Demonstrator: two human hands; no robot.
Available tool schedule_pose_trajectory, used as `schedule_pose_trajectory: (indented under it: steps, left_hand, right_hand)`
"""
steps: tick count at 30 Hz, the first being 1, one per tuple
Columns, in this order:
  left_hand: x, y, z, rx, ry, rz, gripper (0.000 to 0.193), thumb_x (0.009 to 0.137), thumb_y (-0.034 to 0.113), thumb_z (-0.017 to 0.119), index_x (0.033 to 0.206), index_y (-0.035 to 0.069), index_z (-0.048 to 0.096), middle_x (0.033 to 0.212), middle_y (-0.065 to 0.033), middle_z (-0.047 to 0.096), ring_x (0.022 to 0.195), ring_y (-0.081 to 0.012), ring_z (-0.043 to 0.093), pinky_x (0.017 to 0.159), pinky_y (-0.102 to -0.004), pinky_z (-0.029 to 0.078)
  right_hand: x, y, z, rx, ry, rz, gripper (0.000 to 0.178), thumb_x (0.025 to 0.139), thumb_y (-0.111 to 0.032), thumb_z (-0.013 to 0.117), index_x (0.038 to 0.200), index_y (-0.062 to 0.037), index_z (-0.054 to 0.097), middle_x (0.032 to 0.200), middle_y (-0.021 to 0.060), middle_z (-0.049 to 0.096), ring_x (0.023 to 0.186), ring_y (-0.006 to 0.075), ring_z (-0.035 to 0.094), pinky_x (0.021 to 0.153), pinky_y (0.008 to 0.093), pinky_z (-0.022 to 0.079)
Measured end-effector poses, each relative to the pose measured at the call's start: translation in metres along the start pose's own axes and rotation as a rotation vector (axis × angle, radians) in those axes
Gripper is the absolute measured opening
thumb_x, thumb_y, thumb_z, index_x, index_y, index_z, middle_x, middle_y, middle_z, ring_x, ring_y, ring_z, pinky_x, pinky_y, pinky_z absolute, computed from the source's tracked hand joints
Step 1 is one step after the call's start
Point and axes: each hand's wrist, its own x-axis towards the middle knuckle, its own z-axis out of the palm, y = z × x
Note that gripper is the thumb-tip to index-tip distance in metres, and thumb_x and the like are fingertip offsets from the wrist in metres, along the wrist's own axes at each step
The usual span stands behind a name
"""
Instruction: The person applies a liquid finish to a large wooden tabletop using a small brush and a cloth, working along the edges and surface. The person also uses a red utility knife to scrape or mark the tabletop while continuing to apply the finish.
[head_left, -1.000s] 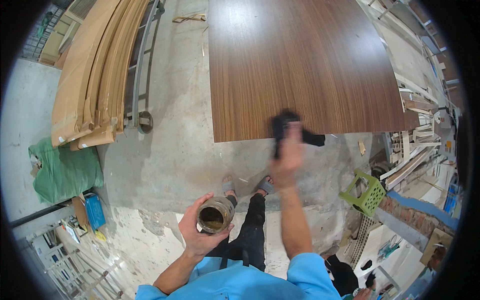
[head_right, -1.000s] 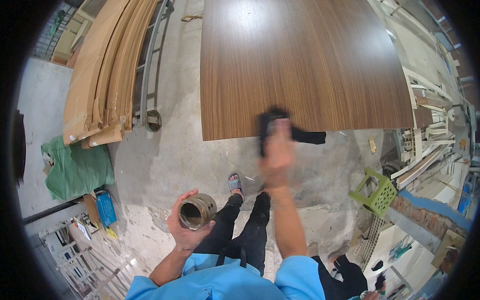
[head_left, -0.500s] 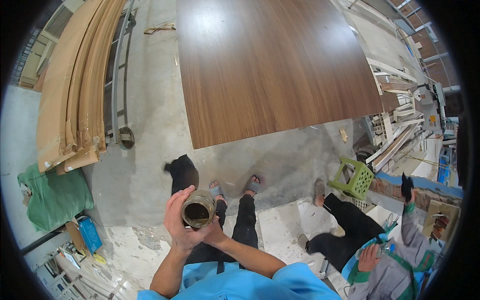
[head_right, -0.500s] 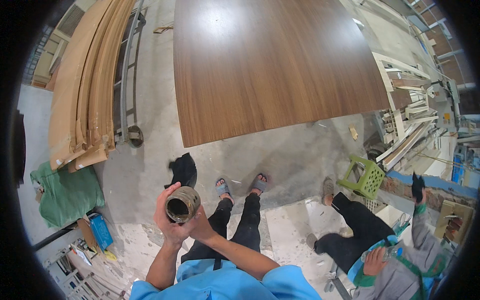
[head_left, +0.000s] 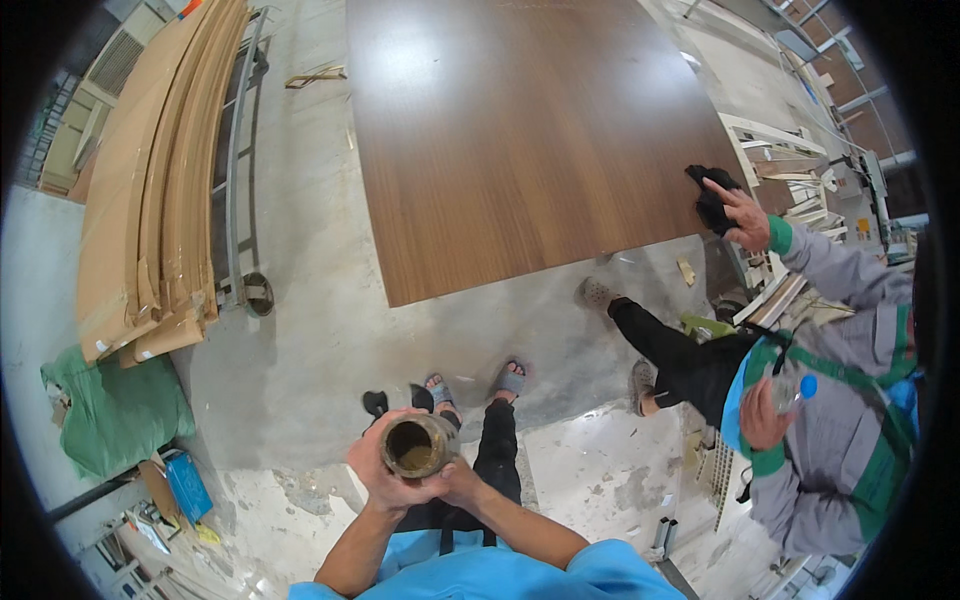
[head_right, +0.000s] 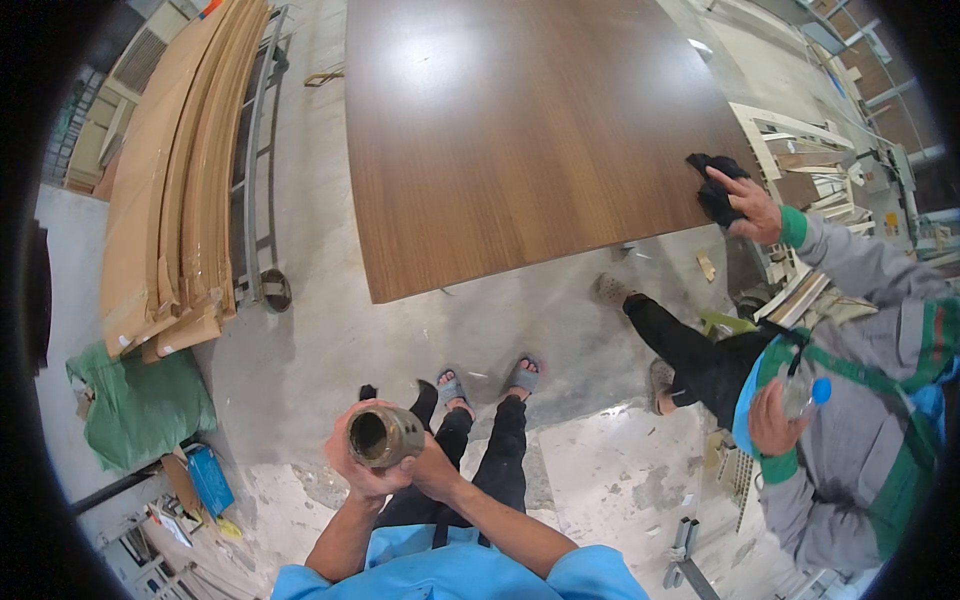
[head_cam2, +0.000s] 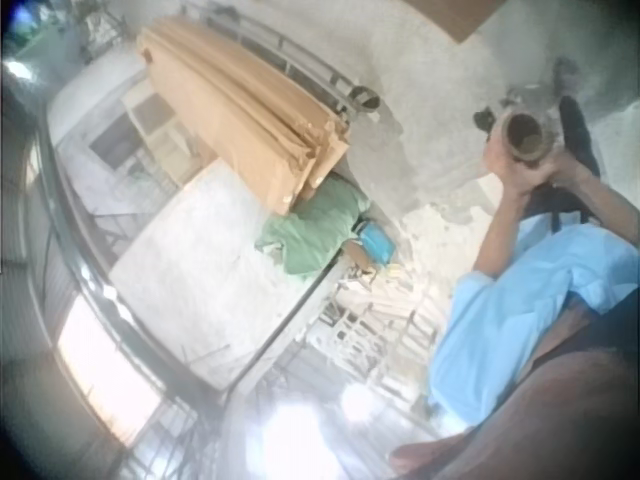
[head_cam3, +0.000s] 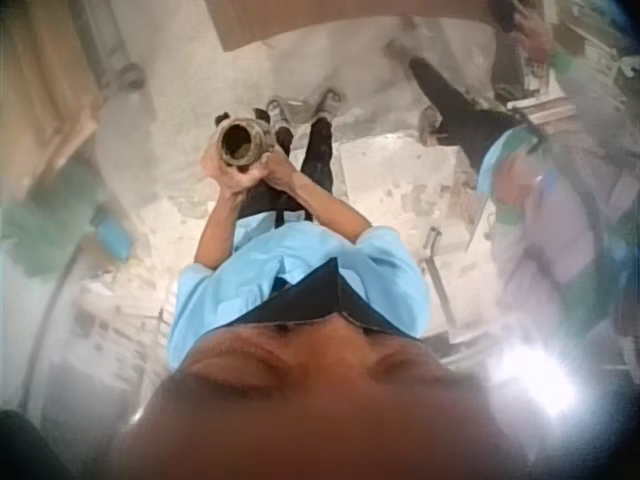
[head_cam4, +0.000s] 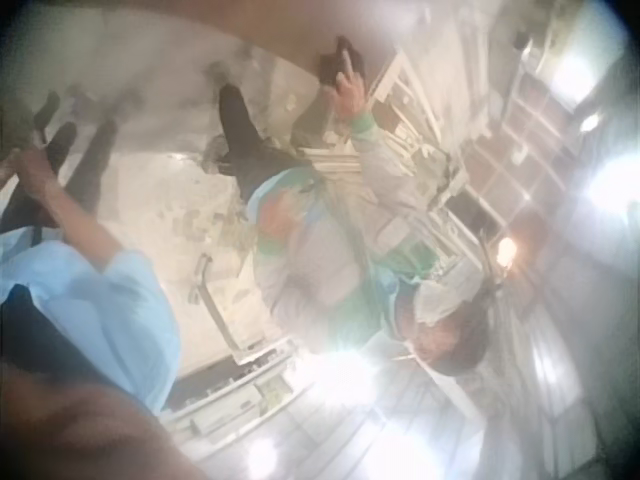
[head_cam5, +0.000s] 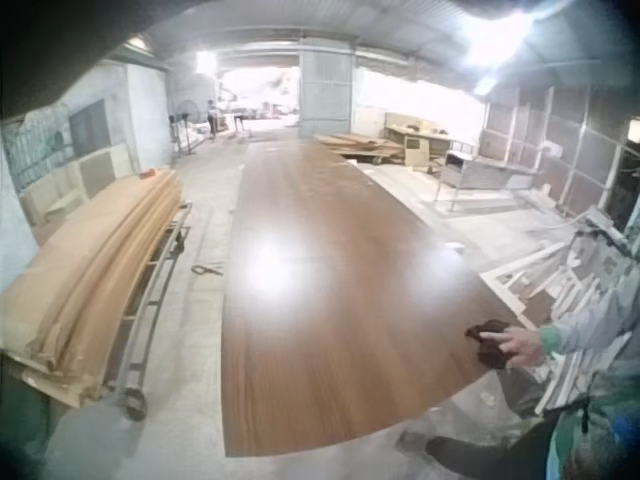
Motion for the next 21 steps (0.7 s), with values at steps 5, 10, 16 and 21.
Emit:
schedule_pose_trajectory:
  steps: [5,10,16,21]
  left_hand:
    - [0.007,-0.001,0.0,0.033,0.019,0.159,0.079,0.072,0.042,0.085,0.122,-0.009,0.051,0.103,-0.0211,0.064,0.087,-0.0289,0.07,0.075,-0.0369,0.058]
    - [0.013,-0.001,-0.003,0.057,0.132,0.072,0.071,0.063,0.038,0.089,0.109,-0.007,0.061,0.092,-0.0178,0.07,0.081,-0.0281,0.071,0.076,-0.0371,0.058]
    - [0.005,-0.001,-0.013,0.107,0.177,0.078,0.071,0.068,0.037,0.087,0.114,-0.008,0.058,0.096,-0.0182,0.068,0.085,-0.0267,0.071,0.078,-0.036,0.058]
    - [0.0,-0.008,-0.019,0.084,0.18,0.008,0.076,0.069,0.039,0.087,0.119,-0.009,0.055,0.1,-0.0197,0.067,0.088,-0.0263,0.07,0.08,-0.0358,0.058]
  right_hand:
    - [-0.011,-0.023,-0.018,-0.038,-0.131,0.033,0.041,0.097,-0.021,0.068,0.13,0.0012,0.058,0.12,0.0072,0.063,0.109,0.0123,0.059,0.095,0.0308,0.049]
    - [0.0,-0.055,-0.028,-0.392,0.429,-0.159,0.029,0.103,-0.014,0.056,0.124,0.0044,0.061,0.107,0.0132,0.069,0.087,0.0172,0.068,0.073,0.0268,0.055]
    - [0.02,-0.12,-0.049,-0.502,0.283,-0.559,0.03,0.102,-0.012,0.054,0.129,0.0027,0.059,0.099,0.0161,0.072,0.08,0.0152,0.066,0.068,0.0281,0.053]
    - [0.053,-0.146,-0.045,-0.512,0.354,-0.8,0.036,0.103,-0.013,0.053,0.135,0.0031,0.056,0.101,0.0147,0.073,0.083,0.0157,0.066,0.071,0.0295,0.053]
